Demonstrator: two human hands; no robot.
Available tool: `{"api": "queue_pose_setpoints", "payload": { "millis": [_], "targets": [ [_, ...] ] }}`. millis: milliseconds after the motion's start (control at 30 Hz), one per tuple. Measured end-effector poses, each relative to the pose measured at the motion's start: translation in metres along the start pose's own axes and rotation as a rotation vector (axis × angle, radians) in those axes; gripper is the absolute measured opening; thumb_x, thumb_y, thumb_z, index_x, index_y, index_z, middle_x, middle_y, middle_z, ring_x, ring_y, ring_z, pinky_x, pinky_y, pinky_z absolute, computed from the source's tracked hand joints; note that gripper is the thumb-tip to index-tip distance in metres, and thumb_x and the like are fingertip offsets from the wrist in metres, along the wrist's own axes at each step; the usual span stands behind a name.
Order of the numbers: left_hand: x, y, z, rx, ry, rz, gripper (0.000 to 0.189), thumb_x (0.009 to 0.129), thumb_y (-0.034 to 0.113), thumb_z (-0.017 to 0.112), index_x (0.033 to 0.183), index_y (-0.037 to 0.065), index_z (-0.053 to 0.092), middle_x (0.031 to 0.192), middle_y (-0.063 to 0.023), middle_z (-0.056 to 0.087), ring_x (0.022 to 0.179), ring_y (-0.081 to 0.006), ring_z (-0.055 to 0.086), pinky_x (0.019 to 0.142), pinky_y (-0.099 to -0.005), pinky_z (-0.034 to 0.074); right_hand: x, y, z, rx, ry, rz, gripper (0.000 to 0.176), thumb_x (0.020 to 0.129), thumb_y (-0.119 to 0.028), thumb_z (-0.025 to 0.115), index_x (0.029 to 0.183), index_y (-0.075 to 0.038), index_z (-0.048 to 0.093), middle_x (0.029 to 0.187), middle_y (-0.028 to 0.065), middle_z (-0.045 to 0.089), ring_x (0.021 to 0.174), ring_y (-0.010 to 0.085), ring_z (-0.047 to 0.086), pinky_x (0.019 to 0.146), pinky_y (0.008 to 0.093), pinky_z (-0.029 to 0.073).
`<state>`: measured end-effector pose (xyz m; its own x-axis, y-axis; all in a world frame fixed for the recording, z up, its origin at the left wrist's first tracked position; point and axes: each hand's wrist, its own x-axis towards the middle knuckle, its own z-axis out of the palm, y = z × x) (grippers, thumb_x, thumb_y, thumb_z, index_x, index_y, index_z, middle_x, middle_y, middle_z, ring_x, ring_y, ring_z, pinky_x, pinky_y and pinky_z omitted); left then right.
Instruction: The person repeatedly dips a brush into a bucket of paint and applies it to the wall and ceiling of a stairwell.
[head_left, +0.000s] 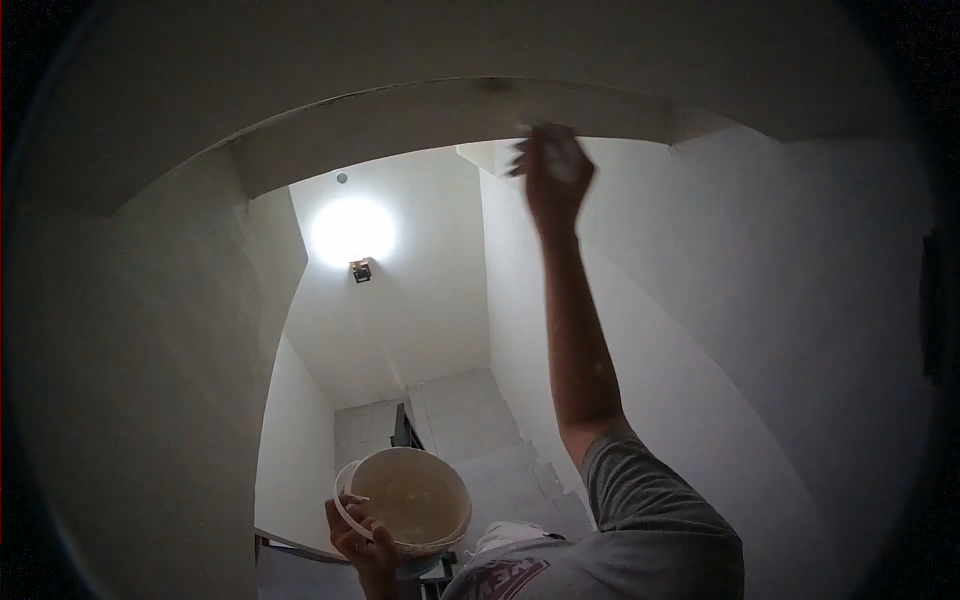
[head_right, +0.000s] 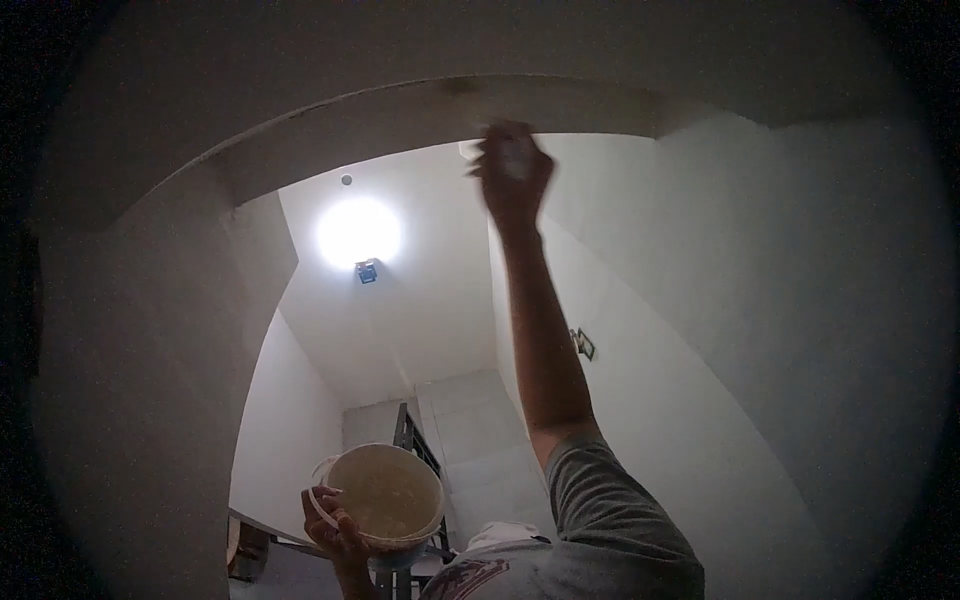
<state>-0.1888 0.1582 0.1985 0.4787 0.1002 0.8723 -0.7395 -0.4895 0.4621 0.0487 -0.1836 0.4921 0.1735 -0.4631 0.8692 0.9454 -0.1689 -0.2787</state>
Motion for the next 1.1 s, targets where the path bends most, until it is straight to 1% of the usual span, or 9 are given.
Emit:
{"api": "queue_pose_setpoints", "payload": {
  "millis": [133, 267, 300, 467, 667, 733, 833, 933, 1100],
  "targets": [
    [0.008, 0.007, -0.004, 0.021, -0.021, -0.036, 0.019, 0.095, 0.025, 0.057, 0.091, 0.016, 0.041, 0.073, -0.0092, 0.052, 0.087, -0.0336, 0.053, 0.084, -0.0524, 0.047, 0.018, -0.002, -0.020, -0.129, 0.407, -0.042, 0.006, 0.093, -0.004, 0.063, 0.094, 0.000, 0.067, 0.080, 0.0066, 0.069, 0.061, 0.0110, 0.063, 0.049, 0.0234, 0.053],
    [0.012, 0.007, -0.002, 0.018, -0.008, 0.032, 0.020, 0.093, 0.027, 0.058, 0.089, 0.015, 0.042, 0.070, -0.0072, 0.050, 0.084, -0.0326, 0.054, 0.082, -0.0505, 0.048, -0.013, -0.002, 0.040, -0.098, 0.223, 0.024, 0.004, 0.090, -0.008, 0.068, 0.090, -0.004, 0.069, 0.082, 0.0040, 0.072, 0.068, 0.0123, 0.066, 0.063, 0.0277, 0.054],
    [0.013, 0.009, -0.002, 0.038, -0.028, 0.007, 0.021, 0.093, 0.027, 0.059, 0.089, 0.015, 0.042, 0.069, -0.0065, 0.050, 0.084, -0.0319, 0.054, 0.081, -0.0497, 0.048, -0.020, 0.017, 0.062, -0.247, 0.152, -0.268, 0.006, 0.094, -0.009, 0.067, 0.090, -0.003, 0.067, 0.072, 0.0008, 0.065, 0.058, 0.0064, 0.060, 0.049, 0.0235, 0.050],
    [0.009, -0.001, 0.000, 0.014, -0.062, -0.028, 0.021, 0.090, 0.020, 0.059, 0.080, 0.012, 0.043, 0.067, -0.0062, 0.050, 0.082, -0.0308, 0.053, 0.079, -0.0479, 0.048, -0.059, -0.017, 0.123, -0.183, -0.327, -0.102, 0.008, 0.091, -0.007, 0.064, 0.098, -0.003, 0.067, 0.070, 0.0071, 0.068, 0.060, 0.0120, 0.066, 0.054, 0.0285, 0.053],
    [0.012, 0.003, 0.004, -0.120, 0.076, -0.234, 0.025, 0.082, 0.013, 0.056, 0.063, 0.010, 0.040, 0.063, -0.0057, 0.048, 0.080, -0.0297, 0.053, 0.081, -0.0469, 0.048, -0.027, 0.001, 0.047, -0.085, -0.020, -0.020, 0.008, 0.092, -0.001, 0.062, 0.095, -0.001, 0.070, 0.078, 0.0062, 0.071, 0.061, 0.0090, 0.064, 0.056, 0.0265, 0.054],
    [0.014, -0.006, 0.006, -0.113, 0.103, -0.071, 0.029, 0.083, 0.015, 0.057, 0.060, 0.010, 0.039, 0.064, -0.0058, 0.049, 0.081, -0.0301, 0.054, 0.082, -0.0476, 0.048, -0.028, -0.014, 0.041, -0.173, 0.175, 0.012, 0.009, 0.092, -0.005, 0.064, 0.097, -0.002, 0.071, 0.076, 0.0068, 0.072, 0.063, 0.0088, 0.065, 0.057, 0.0254, 0.055],
    [0.017, -0.004, 0.000, -0.029, -0.022, -0.080, 0.029, 0.083, 0.014, 0.058, 0.061, 0.009, 0.039, 0.065, -0.0063, 0.050, 0.082, -0.0304, 0.055, 0.083, -0.0486, 0.048, -0.048, -0.008, 0.057, -0.295, 0.012, -0.120, 0.014, 0.093, -0.001, 0.064, 0.104, 0.005, 0.069, 0.079, 0.0094, 0.071, 0.063, 0.0127, 0.067, 0.057, 0.0261, 0.057],
    [0.014, -0.005, 0.004, -0.062, 0.012, -0.099, 0.027, 0.082, 0.013, 0.058, 0.061, 0.009, 0.041, 0.065, -0.0065, 0.050, 0.082, -0.0306, 0.055, 0.083, -0.0483, 0.048, -0.059, -0.016, 0.055, -0.230, -0.438, 0.030, 0.013, 0.092, -0.002, 0.066, 0.101, 0.006, 0.069, 0.078, 0.0071, 0.071, 0.067, 0.0103, 0.067, 0.064, 0.0270, 0.057],
    [0.015, -0.015, 0.002, -0.101, 0.057, -0.051, 0.023, 0.083, 0.013, 0.059, 0.065, 0.008, 0.045, 0.069, -0.0075, 0.053, 0.083, -0.0307, 0.055, 0.083, -0.0483, 0.049, -0.045, -0.009, 0.003, -0.511, -0.082, -0.080, 0.011, 0.092, -0.001, 0.063, 0.098, 0.005, 0.070, 0.075, 0.0064, 0.070, 0.062, 0.0112, 0.066, 0.059, 0.0264, 0.058]
  ]
}}
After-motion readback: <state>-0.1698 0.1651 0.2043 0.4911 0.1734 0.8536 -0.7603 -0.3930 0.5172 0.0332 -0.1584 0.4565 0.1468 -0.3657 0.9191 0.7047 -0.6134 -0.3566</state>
